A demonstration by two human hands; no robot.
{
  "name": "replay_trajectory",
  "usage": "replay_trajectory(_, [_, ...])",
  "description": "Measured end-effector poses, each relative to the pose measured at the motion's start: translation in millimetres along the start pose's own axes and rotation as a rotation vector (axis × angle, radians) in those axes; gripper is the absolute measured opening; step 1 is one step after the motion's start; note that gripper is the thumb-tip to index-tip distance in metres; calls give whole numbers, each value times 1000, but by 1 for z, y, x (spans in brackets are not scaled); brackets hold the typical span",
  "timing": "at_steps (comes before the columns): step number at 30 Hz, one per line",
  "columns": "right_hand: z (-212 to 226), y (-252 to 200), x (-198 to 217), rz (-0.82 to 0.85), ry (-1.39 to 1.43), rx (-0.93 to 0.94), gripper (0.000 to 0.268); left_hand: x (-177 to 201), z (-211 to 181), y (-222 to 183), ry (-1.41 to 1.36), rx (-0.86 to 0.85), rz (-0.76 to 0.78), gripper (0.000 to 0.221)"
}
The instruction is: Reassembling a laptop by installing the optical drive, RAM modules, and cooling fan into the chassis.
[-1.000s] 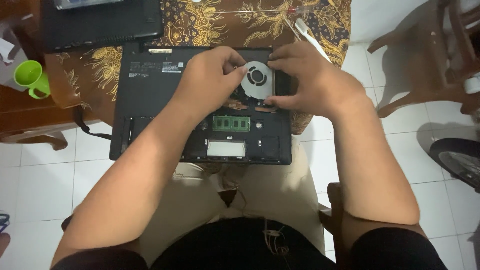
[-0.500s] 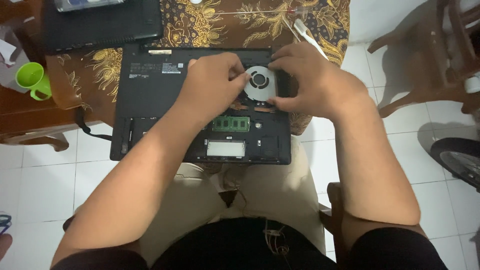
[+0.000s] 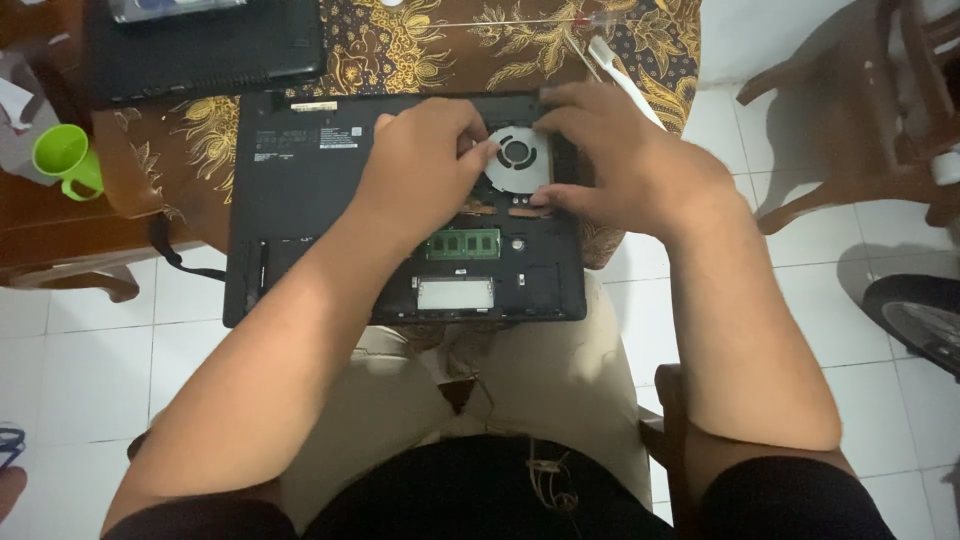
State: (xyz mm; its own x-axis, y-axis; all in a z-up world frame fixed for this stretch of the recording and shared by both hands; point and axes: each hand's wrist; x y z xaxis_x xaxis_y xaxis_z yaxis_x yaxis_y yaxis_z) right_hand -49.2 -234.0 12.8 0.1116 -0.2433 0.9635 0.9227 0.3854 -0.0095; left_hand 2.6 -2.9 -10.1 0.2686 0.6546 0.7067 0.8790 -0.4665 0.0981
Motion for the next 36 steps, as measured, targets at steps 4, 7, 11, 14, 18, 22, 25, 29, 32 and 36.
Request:
replay_trajectory(4, [4, 3, 4, 151, 48, -89, 81, 33, -37, -9, -114, 246, 208, 37])
replay_trajectory(7, [-8, 3, -7, 125, 41, -27, 76, 35, -27, -6, -86, 195, 257, 42])
replay_trajectory(11, [15, 4, 8, 243, 28, -182, 66, 26, -18, -4, -31, 138, 218, 39])
replay_trajectory(14, [6, 5, -1, 224, 9, -125, 61, 25, -19, -3, -10, 194, 255, 38])
replay_trajectory(18, [2, 6, -3, 123, -27, -39, 64, 20, -10, -2, 46, 68, 208, 44])
replay_trajectory(22, [7, 2, 12, 160, 39, -180, 71, 25, -28, -5, 66, 188, 227, 49])
replay_trajectory(25, [-3, 1, 10, 108, 85, -106, 73, 24, -37, -5, 37, 294, 237, 54])
replay_trajectory(29, [6, 1, 15, 134, 98, -224, 69, 20, -25, -1, 26, 215, 238, 59])
replay_trajectory(32, [3, 2, 12, 101, 85, -126, 63, 20, -22, -3, 4, 160, 225, 40])
replay_trajectory(36, [12, 3, 16, 191, 78, -228, 65, 20, -26, -4, 12, 203, 195, 54])
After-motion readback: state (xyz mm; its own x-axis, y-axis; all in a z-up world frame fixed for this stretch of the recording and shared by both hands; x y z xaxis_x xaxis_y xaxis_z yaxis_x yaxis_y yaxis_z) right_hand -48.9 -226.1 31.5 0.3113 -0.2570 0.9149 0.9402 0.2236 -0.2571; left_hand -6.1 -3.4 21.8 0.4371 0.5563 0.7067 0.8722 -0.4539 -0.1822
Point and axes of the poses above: each hand's wrist, its own y-axis towards the middle knuckle, its own x-axis out of the back of the hand, z = x × y, and after that the axes turned 11 degrees about -y, right-handed
